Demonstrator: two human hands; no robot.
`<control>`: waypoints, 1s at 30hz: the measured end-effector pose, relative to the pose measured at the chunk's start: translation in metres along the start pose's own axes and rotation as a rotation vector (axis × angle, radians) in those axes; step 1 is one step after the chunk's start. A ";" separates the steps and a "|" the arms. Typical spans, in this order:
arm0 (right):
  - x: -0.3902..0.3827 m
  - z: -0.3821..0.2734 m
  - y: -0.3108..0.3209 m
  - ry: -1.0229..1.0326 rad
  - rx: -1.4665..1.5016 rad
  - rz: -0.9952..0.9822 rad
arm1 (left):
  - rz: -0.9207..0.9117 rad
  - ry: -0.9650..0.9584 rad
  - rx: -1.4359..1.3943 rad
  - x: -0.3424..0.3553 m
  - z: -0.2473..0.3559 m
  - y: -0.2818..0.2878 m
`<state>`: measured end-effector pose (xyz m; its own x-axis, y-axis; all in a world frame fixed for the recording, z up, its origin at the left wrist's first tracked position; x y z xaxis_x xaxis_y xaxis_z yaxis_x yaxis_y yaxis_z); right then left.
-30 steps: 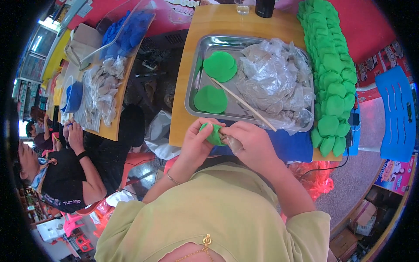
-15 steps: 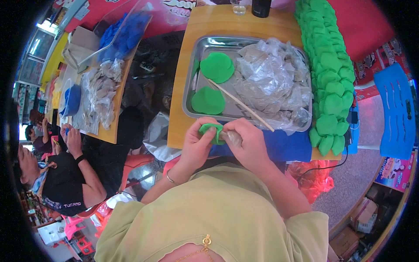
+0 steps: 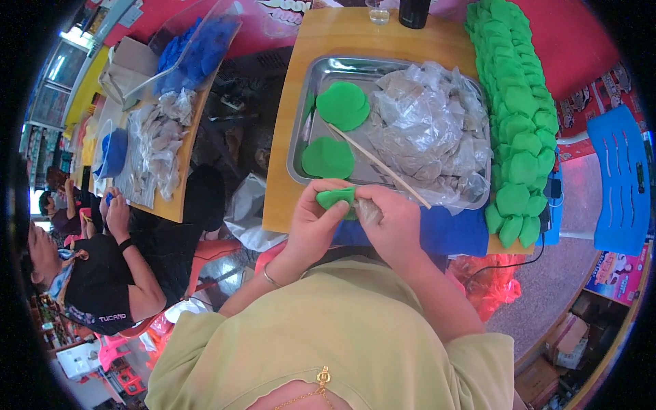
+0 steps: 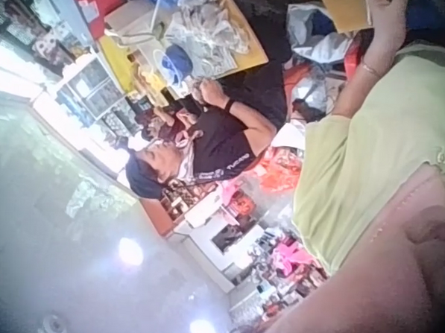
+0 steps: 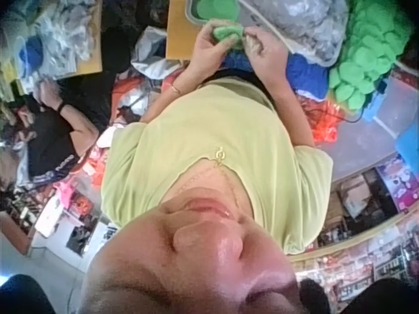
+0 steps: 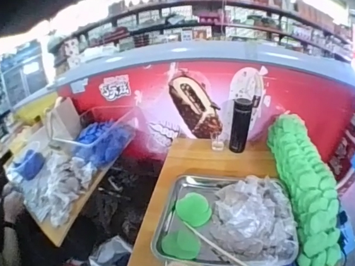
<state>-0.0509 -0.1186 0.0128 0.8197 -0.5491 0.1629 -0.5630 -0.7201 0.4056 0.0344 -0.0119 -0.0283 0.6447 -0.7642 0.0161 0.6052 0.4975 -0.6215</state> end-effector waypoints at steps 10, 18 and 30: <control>0.007 0.002 0.008 -0.255 0.146 -0.119 | -0.009 0.073 0.148 -0.002 0.003 0.003; 0.003 -0.003 0.008 -0.283 0.189 -0.242 | 0.061 0.184 -0.023 -0.005 -0.005 0.007; 0.009 -0.012 0.016 -0.110 0.065 -0.180 | 0.002 0.138 0.067 -0.004 0.001 0.008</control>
<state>-0.0515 -0.1298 0.0314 0.8931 -0.4497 -0.0071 -0.4174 -0.8346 0.3594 0.0370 -0.0040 -0.0327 0.5785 -0.8100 -0.0962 0.6364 0.5219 -0.5679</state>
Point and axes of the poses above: each hand's wrist, its own x-axis towards the middle knuckle, its own y-axis out of the back of the hand, z = x × y, the point moved 4 cm from there along x, towards the middle knuckle, and after that the axes turned 3 degrees about -y, right-handed, at the moved point
